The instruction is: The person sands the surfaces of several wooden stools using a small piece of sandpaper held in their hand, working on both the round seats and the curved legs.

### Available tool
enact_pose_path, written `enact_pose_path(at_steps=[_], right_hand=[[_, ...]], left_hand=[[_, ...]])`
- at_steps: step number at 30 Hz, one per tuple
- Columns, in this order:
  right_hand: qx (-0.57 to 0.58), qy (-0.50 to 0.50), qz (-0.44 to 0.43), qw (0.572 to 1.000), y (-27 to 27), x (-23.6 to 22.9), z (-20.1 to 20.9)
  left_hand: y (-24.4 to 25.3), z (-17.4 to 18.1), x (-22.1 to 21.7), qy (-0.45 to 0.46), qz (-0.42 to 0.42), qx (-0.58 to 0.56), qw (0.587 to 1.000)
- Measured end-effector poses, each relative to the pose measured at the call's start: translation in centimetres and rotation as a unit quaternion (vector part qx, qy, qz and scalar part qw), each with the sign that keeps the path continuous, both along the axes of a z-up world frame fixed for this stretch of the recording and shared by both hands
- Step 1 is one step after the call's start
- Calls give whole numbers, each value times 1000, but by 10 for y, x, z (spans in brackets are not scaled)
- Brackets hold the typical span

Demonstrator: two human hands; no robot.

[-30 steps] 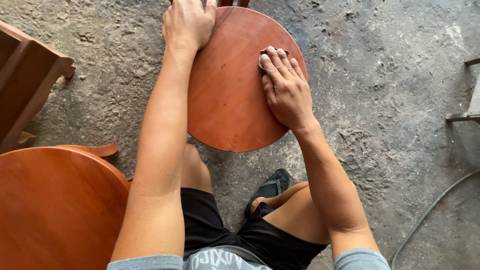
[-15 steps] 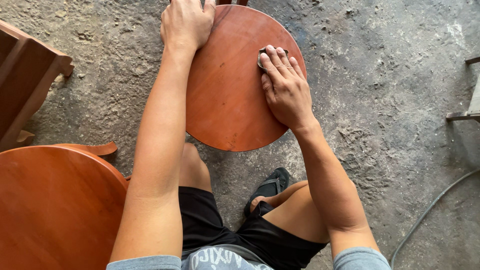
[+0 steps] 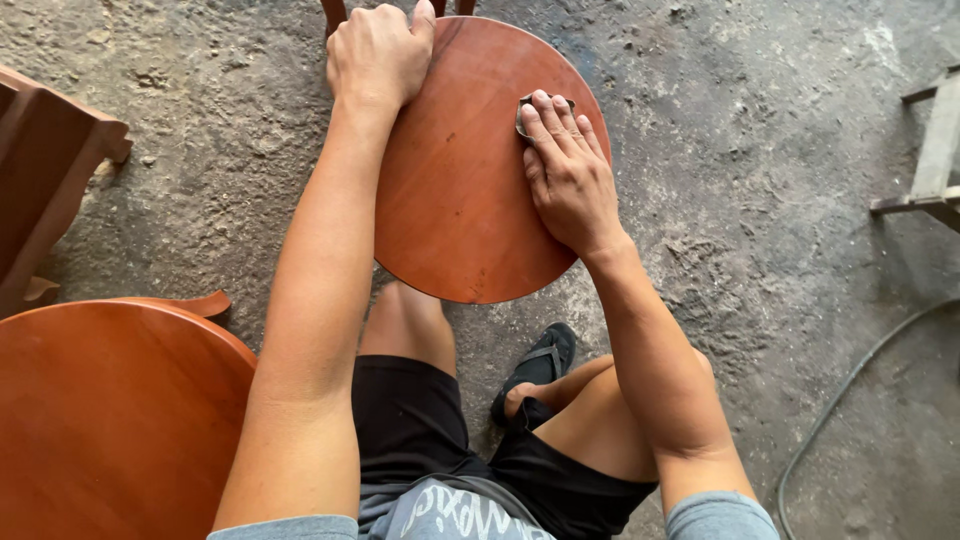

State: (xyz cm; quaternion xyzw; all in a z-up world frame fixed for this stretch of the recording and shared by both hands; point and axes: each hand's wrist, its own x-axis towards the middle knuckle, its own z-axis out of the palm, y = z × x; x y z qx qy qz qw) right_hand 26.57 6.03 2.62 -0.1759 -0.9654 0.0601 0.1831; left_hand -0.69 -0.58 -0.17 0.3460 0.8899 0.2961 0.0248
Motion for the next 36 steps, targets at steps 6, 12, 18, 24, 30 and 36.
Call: enact_pose_path(at_steps=[6, 12, 18, 24, 30, 36], right_hand=[[0, -3, -6, 1000, -15, 1, 6], [7, -34, 84, 996, -74, 3, 4], [-27, -65, 158, 985, -89, -6, 13], [-38, -76, 172, 981, -85, -12, 18], [-14, -85, 182, 980, -82, -18, 16], [-12, -78, 128, 989, -27, -49, 9]], left_hand=[[4, -3, 0, 14, -13, 12, 1000], [4, -13, 3, 35, -16, 39, 998], [4, -3, 6, 16, -26, 37, 999], [-5, -3, 3, -71, -27, 63, 995], [-6, -13, -13, -78, -7, 127, 989], [-6, -14, -25, -100, -10, 156, 983]])
